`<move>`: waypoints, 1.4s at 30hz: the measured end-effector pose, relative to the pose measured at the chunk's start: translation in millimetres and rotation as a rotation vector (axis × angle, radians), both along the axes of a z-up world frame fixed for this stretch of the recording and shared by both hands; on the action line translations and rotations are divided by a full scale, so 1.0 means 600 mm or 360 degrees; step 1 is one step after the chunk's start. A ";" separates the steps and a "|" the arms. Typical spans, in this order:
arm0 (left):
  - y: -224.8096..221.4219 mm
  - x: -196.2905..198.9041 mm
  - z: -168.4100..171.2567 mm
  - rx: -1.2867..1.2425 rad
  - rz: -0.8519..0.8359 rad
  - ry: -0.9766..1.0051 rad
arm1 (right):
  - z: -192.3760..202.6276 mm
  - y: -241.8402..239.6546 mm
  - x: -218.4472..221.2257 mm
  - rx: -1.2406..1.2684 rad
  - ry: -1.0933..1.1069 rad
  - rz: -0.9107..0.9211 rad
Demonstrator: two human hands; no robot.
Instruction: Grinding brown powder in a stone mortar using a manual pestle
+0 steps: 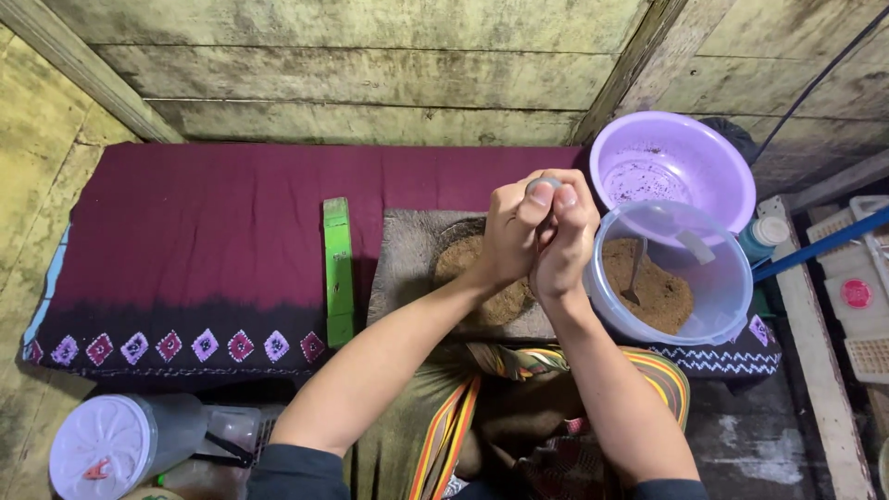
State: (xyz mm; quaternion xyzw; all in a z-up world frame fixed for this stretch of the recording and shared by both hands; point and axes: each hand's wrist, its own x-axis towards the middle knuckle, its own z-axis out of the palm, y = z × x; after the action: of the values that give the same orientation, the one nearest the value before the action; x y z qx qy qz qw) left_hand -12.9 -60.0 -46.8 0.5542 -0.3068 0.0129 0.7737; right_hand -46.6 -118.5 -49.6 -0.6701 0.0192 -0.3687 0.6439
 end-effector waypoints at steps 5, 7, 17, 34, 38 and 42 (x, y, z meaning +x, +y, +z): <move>0.002 -0.003 0.010 0.0001 -0.0002 -0.0014 | -0.009 0.001 -0.003 0.0091 -0.0025 -0.0092; 0.002 -0.006 0.014 0.0002 0.0002 -0.0023 | -0.012 -0.002 -0.003 0.0055 -0.0106 -0.0033; 0.008 -0.036 0.053 0.0002 0.0022 -0.0102 | -0.012 -0.002 -0.016 -0.0037 -0.0275 0.0063; 0.025 -0.080 0.053 -0.0005 0.0086 -0.0089 | 0.029 0.005 -0.069 -0.0110 -0.0236 0.0100; 0.044 -0.063 0.063 -0.0009 0.0126 -0.0098 | -0.023 -0.022 -0.022 -0.0260 -0.0122 0.0203; 0.046 -0.064 0.065 0.0015 0.0132 -0.0110 | -0.024 -0.010 -0.015 -0.0155 -0.0122 0.0193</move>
State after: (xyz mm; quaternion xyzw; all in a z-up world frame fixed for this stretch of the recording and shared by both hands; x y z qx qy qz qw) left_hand -51.6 -32.1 -7.8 0.5693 -0.3103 0.0626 0.7588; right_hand -55.6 -124.8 -64.1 -0.6859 -0.0641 -0.3551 0.6319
